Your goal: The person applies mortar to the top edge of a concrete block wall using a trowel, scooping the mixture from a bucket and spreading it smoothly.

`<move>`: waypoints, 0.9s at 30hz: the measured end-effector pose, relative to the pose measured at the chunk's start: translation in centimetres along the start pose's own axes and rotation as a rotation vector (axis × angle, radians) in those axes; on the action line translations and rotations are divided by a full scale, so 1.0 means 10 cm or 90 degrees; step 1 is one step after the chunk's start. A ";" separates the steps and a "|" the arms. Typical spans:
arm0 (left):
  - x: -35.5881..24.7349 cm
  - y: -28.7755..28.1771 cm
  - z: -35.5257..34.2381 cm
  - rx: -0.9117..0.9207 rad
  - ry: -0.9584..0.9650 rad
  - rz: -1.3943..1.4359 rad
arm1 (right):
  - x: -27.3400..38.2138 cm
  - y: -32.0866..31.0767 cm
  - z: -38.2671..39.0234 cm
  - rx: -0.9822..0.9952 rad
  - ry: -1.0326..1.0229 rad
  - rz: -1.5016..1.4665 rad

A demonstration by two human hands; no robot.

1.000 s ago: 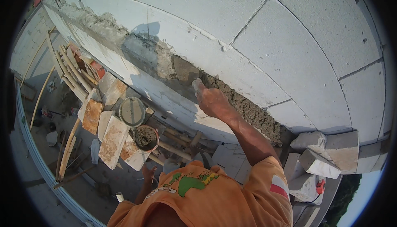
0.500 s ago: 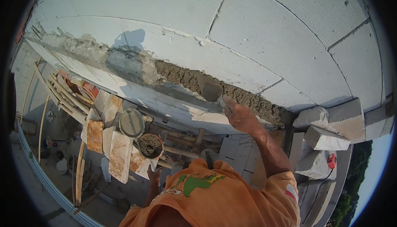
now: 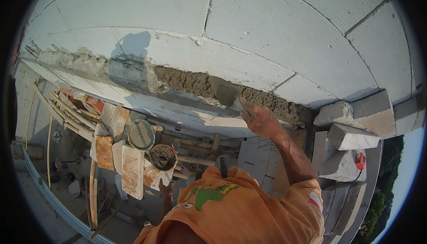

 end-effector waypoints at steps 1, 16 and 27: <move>-0.01 0.01 -0.01 0.009 -0.009 0.014 | -0.09 0.01 0.10 -0.020 0.018 -0.027; 0.05 0.34 -0.13 -0.031 0.083 -0.112 | 0.21 0.46 0.39 0.031 0.043 -0.170; 0.55 1.29 0.16 0.074 -0.108 -0.026 | 0.24 4.18 -1.56 0.438 -0.309 0.167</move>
Point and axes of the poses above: each hand's wrist, its own z-axis away from the middle knuckle, its own y-axis out of the palm, x = y × z, the point moved 3 cm from there along -z, towards the middle knuckle, and after that the axes turned 12 degrees about -y, right-handed, at the moved point
